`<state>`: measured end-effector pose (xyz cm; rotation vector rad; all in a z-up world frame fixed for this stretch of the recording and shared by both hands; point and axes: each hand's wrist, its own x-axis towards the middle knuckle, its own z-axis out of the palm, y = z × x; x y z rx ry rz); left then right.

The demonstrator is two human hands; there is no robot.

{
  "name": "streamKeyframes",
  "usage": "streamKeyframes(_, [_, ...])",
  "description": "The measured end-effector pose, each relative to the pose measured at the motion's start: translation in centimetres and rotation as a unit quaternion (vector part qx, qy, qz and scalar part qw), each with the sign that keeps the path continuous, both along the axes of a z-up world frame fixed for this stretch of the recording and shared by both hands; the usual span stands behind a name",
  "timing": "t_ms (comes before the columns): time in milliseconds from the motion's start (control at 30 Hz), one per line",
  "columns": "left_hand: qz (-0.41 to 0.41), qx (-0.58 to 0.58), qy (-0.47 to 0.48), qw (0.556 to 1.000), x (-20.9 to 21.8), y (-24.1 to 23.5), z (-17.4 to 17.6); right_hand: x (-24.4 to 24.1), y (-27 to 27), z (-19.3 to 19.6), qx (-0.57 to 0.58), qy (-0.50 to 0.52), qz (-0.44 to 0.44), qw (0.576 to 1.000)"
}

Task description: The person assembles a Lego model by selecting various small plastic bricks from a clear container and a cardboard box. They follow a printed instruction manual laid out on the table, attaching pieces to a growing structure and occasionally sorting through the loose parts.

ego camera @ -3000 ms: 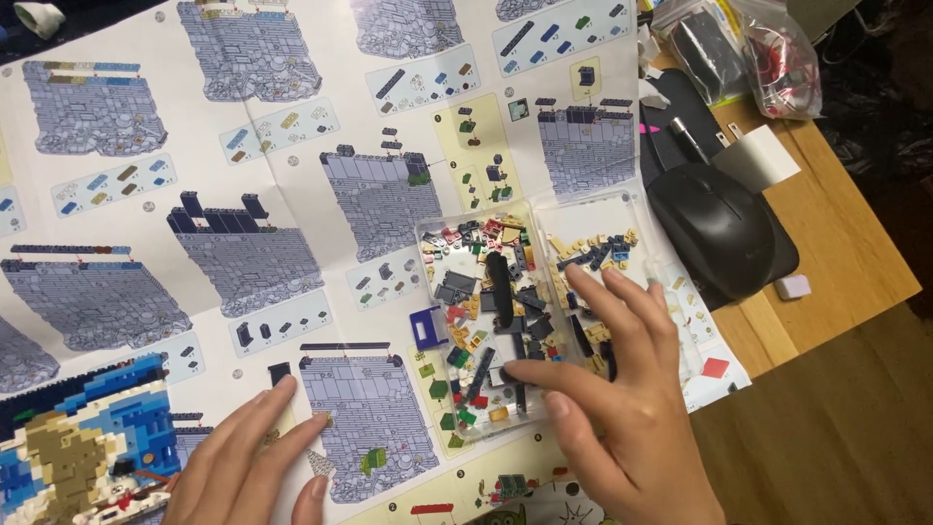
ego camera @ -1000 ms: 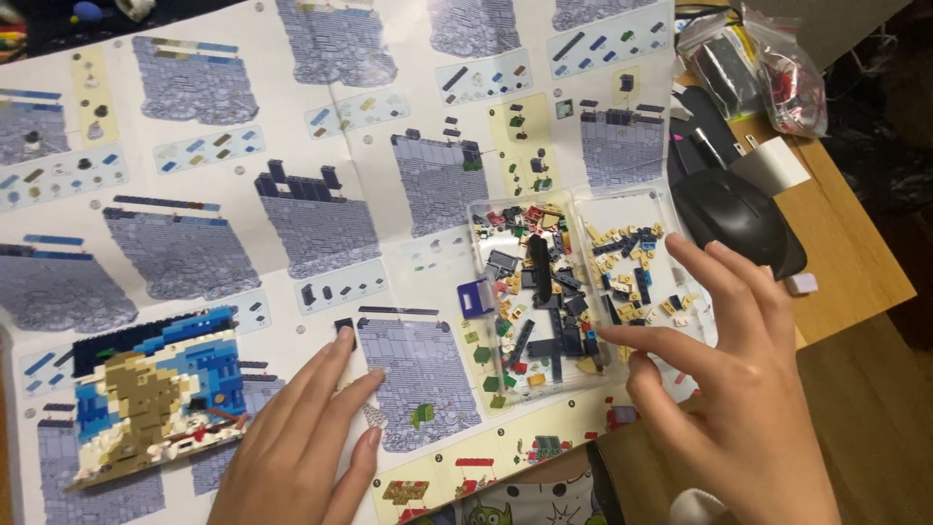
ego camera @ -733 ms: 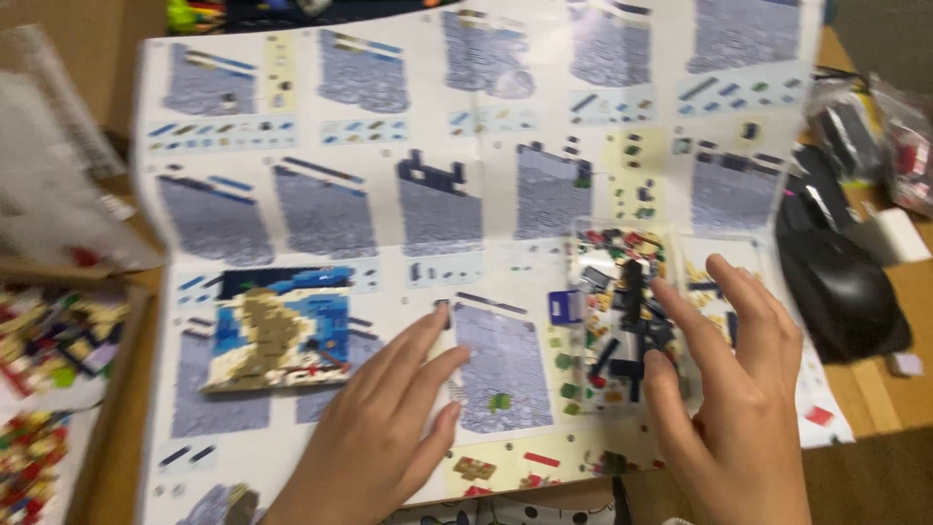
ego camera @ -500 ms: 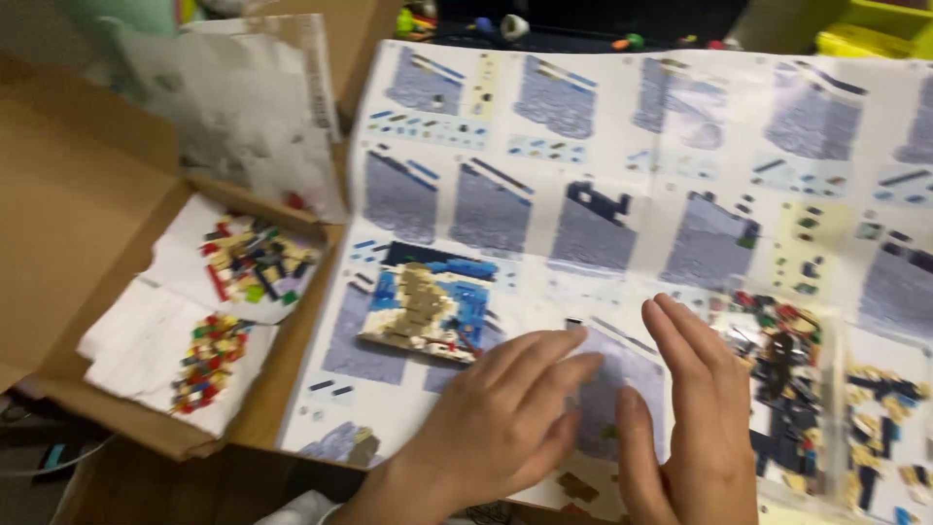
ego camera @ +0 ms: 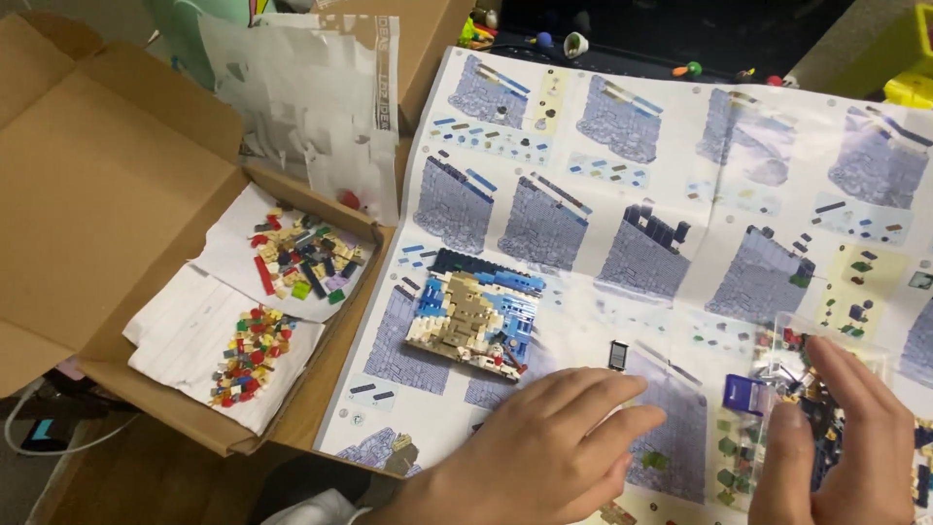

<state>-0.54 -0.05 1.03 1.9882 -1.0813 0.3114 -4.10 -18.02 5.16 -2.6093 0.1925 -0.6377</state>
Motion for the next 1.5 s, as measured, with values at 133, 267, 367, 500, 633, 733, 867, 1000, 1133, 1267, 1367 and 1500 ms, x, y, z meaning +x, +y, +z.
streamKeyframes(133, [0.022,-0.021,-0.007,1.0,0.0,0.2,-0.3,0.6,2.2,-0.5,0.01,-0.046,0.028,0.998])
streamKeyframes(267, [0.057,-0.039,-0.028,0.997,-0.6,1.9,1.3,1.3,3.9,0.0,0.015,-0.05,0.091,0.994])
streamKeyframes(367, [0.099,-0.088,-0.056,0.99,0.0,5.6,4.1,1.8,3.1,-0.3,0.014,0.007,0.095,0.995])
streamKeyframes(500, [0.398,0.133,0.004,0.908,3.4,12.0,5.9,1.2,2.4,-2.6,0.05,-0.09,0.065,0.993])
streamKeyframes(633, [0.493,0.215,0.238,0.809,5.8,13.9,5.0,0.7,3.2,-2.8,0.13,-0.149,0.027,0.98])
streamKeyframes(733, [0.482,0.22,0.24,0.813,6.2,13.3,4.4,0.5,3.6,-1.8,0.169,-0.137,0.001,0.976])
streamKeyframes(867, [0.479,0.249,0.179,0.822,6.7,12.9,3.6,1.3,3.7,-1.8,0.19,-0.148,0.0,0.971])
streamKeyframes(1000, [0.489,0.286,0.137,0.813,7.1,13.1,3.0,1.4,3.8,-1.6,0.212,-0.175,0.011,0.961])
streamKeyframes(1133, [0.493,0.304,0.103,0.809,7.5,13.5,2.0,1.4,3.6,-1.2,0.253,-0.176,0.008,0.951])
streamKeyframes(1267, [0.483,0.308,0.112,0.812,7.5,13.5,2.0,1.3,3.0,-1.5,0.257,-0.183,0.0,0.949])
streamKeyframes(1367, [0.479,0.312,0.103,0.814,7.1,13.5,2.0,1.2,2.9,-1.6,0.288,-0.199,-0.003,0.937])
streamKeyframes(1500, [0.467,0.285,0.07,0.834,6.7,13.9,1.7,1.2,2.5,-1.9,0.309,-0.226,-0.013,0.924])
